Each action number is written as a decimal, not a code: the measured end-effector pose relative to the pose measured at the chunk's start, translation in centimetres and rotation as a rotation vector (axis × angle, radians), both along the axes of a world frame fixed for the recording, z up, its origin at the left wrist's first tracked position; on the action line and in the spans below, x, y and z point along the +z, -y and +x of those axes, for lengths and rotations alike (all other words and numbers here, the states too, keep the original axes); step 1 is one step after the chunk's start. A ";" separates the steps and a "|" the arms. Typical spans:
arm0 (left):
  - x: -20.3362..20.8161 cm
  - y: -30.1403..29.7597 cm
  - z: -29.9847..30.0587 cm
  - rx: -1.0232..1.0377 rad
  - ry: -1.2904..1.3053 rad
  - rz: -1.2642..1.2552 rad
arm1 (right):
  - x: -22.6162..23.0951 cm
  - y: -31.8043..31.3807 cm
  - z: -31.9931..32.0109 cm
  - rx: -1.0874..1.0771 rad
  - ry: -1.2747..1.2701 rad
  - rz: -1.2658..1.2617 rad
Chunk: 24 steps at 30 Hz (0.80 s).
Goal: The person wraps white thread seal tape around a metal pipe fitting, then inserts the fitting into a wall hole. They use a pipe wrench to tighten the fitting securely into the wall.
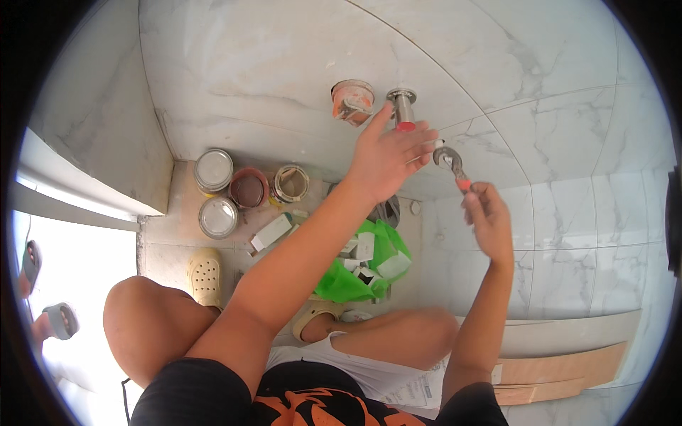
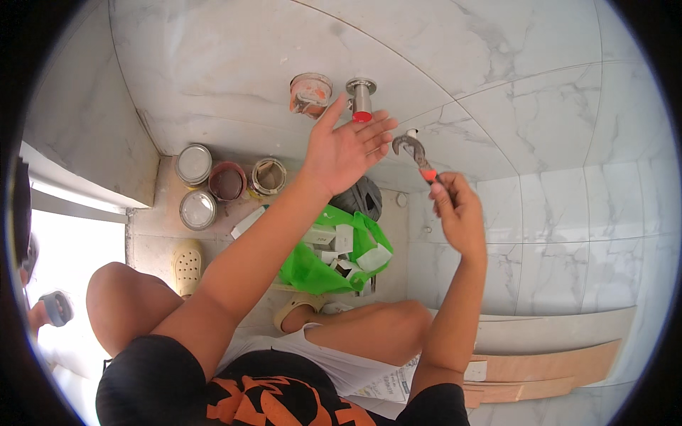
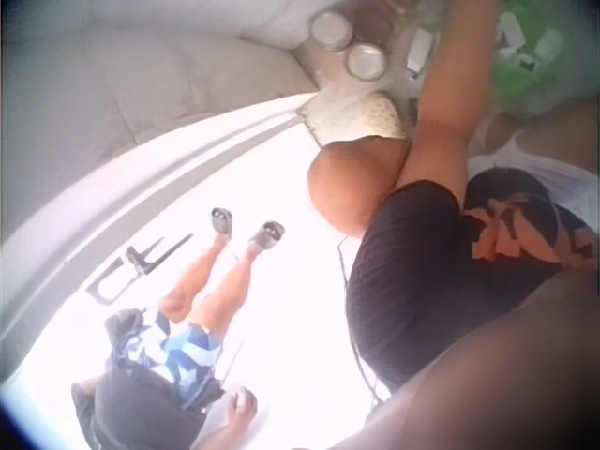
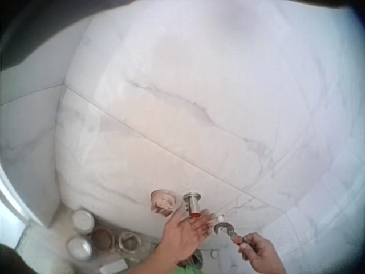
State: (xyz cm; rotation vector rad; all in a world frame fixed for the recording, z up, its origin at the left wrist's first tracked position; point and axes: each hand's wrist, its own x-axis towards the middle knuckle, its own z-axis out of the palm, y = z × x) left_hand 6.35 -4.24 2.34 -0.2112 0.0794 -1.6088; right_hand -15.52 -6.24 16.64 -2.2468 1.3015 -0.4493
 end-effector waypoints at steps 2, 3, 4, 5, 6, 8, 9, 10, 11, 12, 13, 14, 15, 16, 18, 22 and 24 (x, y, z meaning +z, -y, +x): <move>0.0 1.6 0.8 -0.020 -0.059 -0.233 | -2.1 -0.8 -1.6 0.038 0.102 0.141; -0.1 2.5 1.0 -0.043 -0.123 -0.250 | -2.9 -1.3 -2.5 0.025 0.100 0.191; -0.2 3.4 1.0 -0.056 -0.204 -0.348 | -3.3 -1.8 -3.2 -0.017 0.098 0.241; -0.4 4.4 0.9 -0.109 -0.290 -0.362 | -3.5 -2.1 -4.0 -0.023 0.104 0.292; -0.6 5.2 0.7 -0.088 -0.337 -0.522 | -3.5 -2.2 -4.7 -0.010 0.087 0.313; -1.3 6.2 0.6 -0.121 -0.443 -0.729 | -3.4 -2.3 -6.2 0.007 0.059 0.359; -1.5 6.7 0.4 -0.079 -0.441 -0.662 | -3.4 -2.2 -6.8 0.005 0.067 0.381; -1.6 6.9 0.2 -0.044 -0.437 -0.656 | -3.4 -2.1 -7.5 0.007 0.081 0.402; -1.5 7.0 0.0 0.001 -0.434 -0.646 | -3.7 -2.1 -8.1 0.014 0.094 0.440; -1.3 7.2 -0.2 -0.003 -0.463 -0.661 | -4.2 -2.2 -8.6 -0.010 0.102 0.457; -1.0 7.3 -0.4 -0.002 -0.492 -0.681 | -4.7 -2.1 -8.9 -0.028 0.112 0.481; -0.5 7.4 -0.5 0.003 -0.522 -0.704 | -5.2 -1.9 -9.2 -0.043 0.124 0.499; 0.0 7.5 -0.6 -0.002 -0.554 -0.697 | -5.9 -1.8 -9.5 -0.046 0.148 0.524; 0.3 7.5 -0.6 -0.004 -0.587 -0.687 | -6.6 -1.8 -9.6 -0.050 0.174 0.546; 0.9 7.5 -0.5 -0.034 -0.643 -0.717 | -7.5 -1.7 -10.1 -0.053 0.190 0.574; 0.6 7.1 0.2 -0.115 -0.660 -0.747 | -8.8 -1.3 -11.2 -0.073 0.138 0.607; 0.2 6.9 0.4 -0.130 -0.627 -0.707 | -9.2 -1.3 -11.7 -0.080 0.098 0.625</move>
